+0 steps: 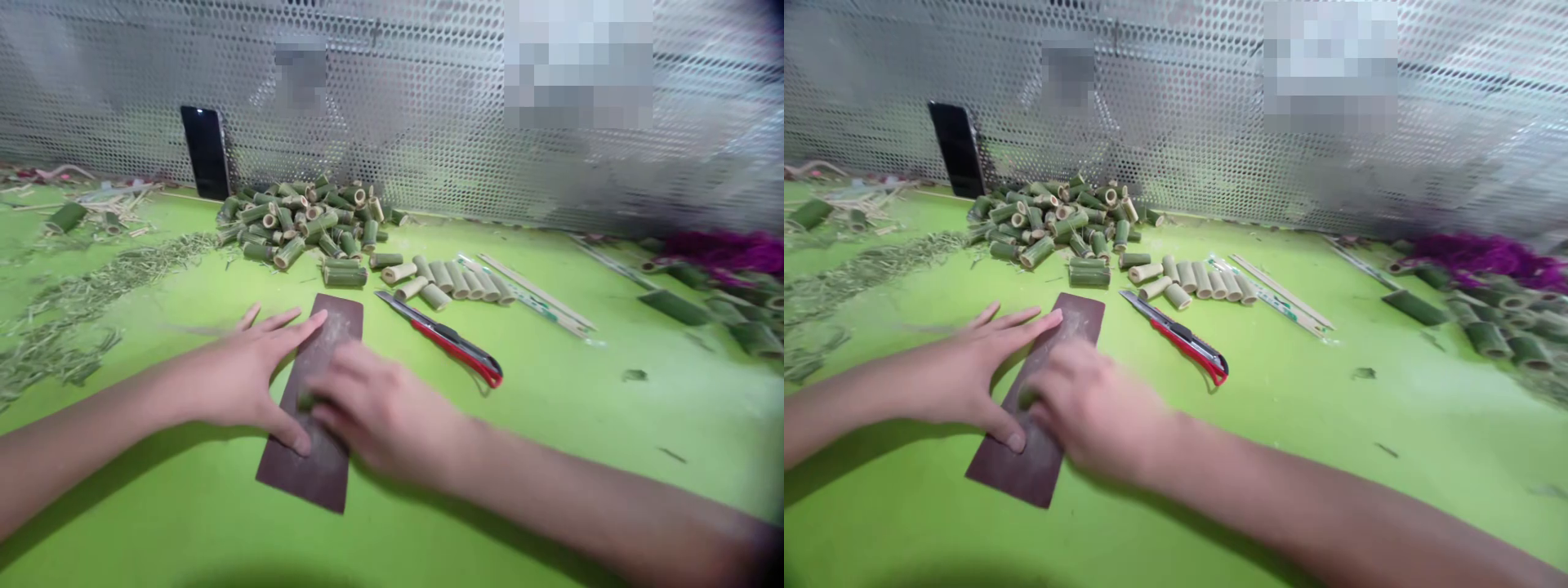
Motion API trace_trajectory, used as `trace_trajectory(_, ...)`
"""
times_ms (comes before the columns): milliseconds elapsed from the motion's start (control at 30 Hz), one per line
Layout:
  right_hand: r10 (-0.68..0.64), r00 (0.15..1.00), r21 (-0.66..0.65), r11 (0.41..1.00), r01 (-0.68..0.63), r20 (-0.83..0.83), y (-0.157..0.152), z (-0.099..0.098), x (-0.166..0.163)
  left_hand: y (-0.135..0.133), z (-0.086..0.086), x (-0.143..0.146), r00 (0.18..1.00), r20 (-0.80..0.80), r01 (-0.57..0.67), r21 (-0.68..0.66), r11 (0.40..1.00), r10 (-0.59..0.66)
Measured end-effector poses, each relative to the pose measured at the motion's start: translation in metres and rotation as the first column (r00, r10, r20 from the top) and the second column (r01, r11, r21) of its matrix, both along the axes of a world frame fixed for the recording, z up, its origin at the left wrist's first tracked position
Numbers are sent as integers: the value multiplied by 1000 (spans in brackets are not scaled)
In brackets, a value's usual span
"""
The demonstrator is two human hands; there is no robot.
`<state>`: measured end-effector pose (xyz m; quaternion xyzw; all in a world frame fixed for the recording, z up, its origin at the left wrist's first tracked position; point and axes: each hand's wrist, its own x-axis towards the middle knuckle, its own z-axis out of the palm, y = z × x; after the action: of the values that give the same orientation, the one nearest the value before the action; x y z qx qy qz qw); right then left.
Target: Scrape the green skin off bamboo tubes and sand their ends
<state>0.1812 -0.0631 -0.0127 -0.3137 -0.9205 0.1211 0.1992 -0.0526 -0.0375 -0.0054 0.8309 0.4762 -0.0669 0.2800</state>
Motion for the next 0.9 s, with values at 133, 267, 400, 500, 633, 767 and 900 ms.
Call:
trace_trajectory(133,-107,994,41,993,107,7,1,2,-1,-2,5,3,1000,-19,-3,-43,999,2)
trace_trajectory(267,84,996,28,996,-84,12,1,3,-3,-3,7,5,1000,-16,6,-58,998,-7)
trace_trajectory(400,-93,995,71,993,90,37,-2,5,-5,-4,6,4,1000,-19,10,-61,998,-11)
trace_trajectory(500,69,997,-22,997,-68,33,-4,6,-6,-4,4,3,1000,13,24,-51,998,-24)
trace_trajectory(633,-80,996,28,996,79,46,-4,5,-6,-3,3,4,999,15,33,-46,998,-33)
trace_trajectory(767,-37,999,33,999,35,39,-3,4,-5,-4,5,5,1000,-5,23,-64,998,-23)
trace_trajectory(900,22,1000,33,999,-23,15,-2,4,-4,-4,6,5,1000,-3,22,-69,997,-22)
